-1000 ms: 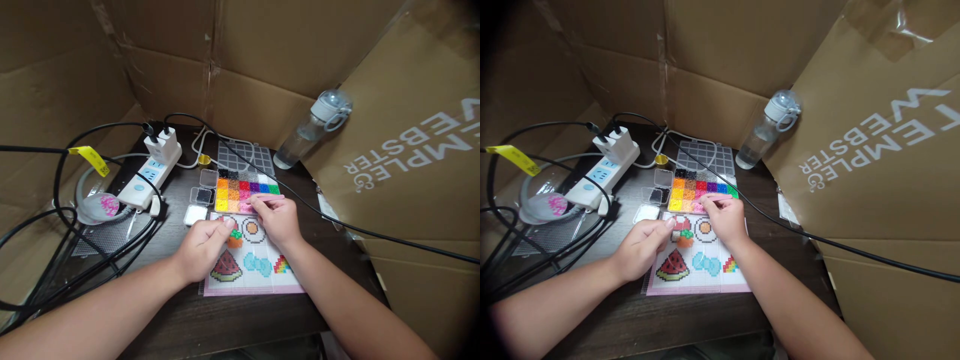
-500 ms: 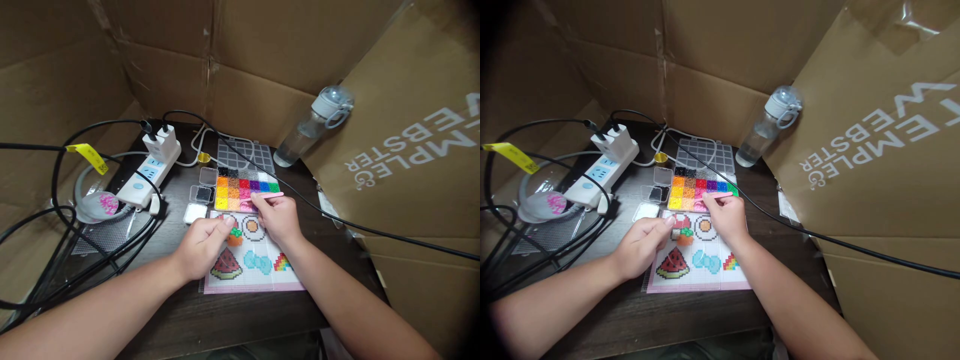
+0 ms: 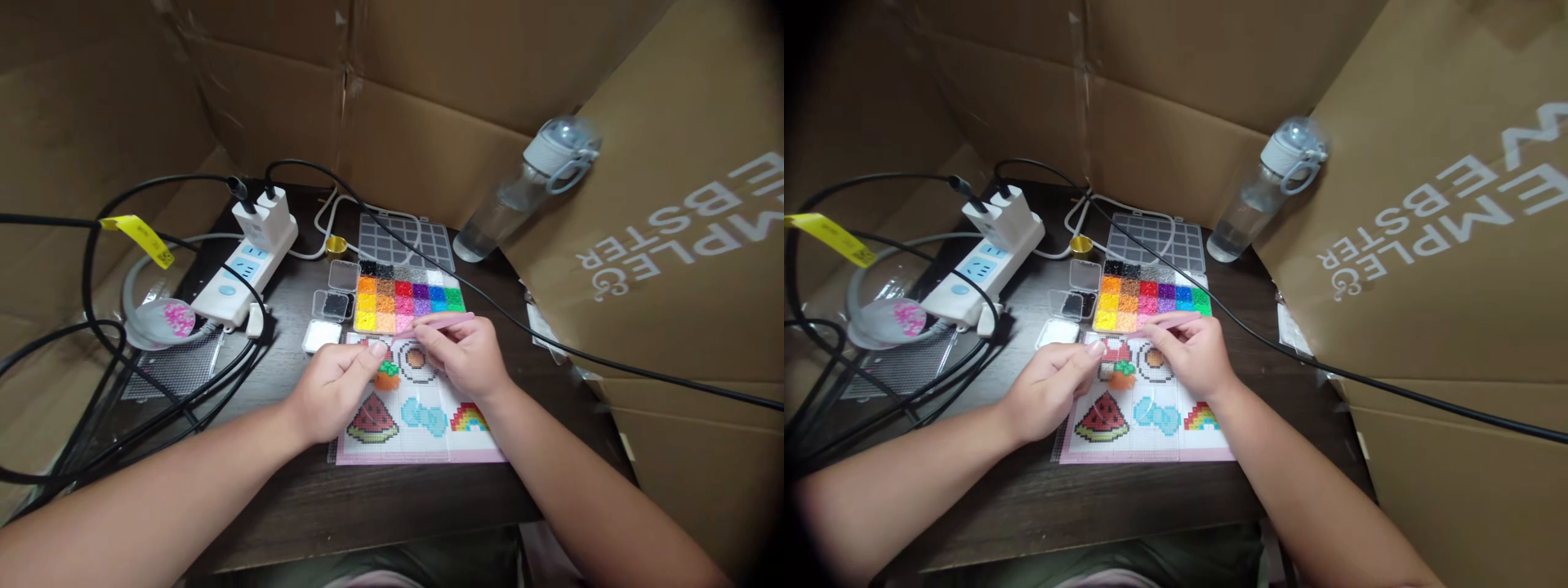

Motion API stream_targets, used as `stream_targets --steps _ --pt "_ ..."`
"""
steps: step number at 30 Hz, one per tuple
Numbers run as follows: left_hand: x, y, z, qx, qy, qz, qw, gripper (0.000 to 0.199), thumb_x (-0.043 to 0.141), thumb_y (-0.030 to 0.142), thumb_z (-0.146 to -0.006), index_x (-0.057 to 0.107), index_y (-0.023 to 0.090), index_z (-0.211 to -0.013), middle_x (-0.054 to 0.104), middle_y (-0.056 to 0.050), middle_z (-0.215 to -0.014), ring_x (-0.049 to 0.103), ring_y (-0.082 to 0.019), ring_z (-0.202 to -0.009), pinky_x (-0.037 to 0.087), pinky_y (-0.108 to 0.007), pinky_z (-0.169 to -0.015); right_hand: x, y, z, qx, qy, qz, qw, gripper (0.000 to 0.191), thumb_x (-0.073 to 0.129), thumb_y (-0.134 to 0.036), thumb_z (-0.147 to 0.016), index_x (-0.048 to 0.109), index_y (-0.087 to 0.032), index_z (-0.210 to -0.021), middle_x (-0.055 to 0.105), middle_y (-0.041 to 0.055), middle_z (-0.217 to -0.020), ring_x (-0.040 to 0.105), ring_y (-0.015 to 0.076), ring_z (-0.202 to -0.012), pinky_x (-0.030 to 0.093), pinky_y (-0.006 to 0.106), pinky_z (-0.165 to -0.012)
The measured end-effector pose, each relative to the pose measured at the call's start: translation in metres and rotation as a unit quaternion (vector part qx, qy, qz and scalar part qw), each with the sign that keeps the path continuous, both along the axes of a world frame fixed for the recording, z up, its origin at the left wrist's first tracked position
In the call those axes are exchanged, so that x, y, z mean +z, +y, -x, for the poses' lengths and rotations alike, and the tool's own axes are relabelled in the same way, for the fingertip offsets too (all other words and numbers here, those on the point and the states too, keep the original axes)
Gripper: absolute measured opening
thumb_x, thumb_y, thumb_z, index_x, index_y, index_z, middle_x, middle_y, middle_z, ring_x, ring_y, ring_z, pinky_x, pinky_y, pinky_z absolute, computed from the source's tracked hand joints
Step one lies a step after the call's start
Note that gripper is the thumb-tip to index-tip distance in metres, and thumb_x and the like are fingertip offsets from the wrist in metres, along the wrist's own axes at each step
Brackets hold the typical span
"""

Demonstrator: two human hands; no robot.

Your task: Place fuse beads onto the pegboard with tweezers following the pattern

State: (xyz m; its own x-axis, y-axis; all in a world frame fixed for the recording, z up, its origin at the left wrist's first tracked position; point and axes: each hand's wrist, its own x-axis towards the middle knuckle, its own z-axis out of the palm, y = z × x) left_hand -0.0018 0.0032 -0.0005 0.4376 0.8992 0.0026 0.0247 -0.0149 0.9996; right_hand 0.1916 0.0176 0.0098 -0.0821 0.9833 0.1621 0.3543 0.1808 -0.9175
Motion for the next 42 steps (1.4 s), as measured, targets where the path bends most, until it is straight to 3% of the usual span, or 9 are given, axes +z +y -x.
stream_targets --steps 7,42 --pt "0.0001 0.0001 0.0012 0.005 0.003 0.002 1.000 0.050 0.039 0.045 -0.092 0.031 0.018 -0.050 0.028 0.005 -0.048 0.027 -0.008 -0.047 0.025 -0.023 -0.045 0.0007 -0.0062 0.0031 0.119 0.003 0.006 0.993 0.009 0.066 -0.023 -0.076 0.073 -0.018 -0.078 0.073 0.0052 -0.078 0.068 0.0166 -0.072 0.055 0.028 -0.068" --pt "0.0017 0.0009 0.0001 0.007 -0.002 -0.025 1.000 0.048 0.039 0.039 -0.092 0.032 0.018 -0.049 0.029 0.005 -0.048 0.027 -0.008 -0.046 0.025 -0.023 -0.044 -0.0032 -0.0055 0.0031 0.130 -0.002 0.009 0.991 0.007 0.067 -0.020 -0.075 0.074 -0.019 -0.077 0.073 0.0045 -0.079 0.068 0.0166 -0.074 0.056 0.028 -0.072"
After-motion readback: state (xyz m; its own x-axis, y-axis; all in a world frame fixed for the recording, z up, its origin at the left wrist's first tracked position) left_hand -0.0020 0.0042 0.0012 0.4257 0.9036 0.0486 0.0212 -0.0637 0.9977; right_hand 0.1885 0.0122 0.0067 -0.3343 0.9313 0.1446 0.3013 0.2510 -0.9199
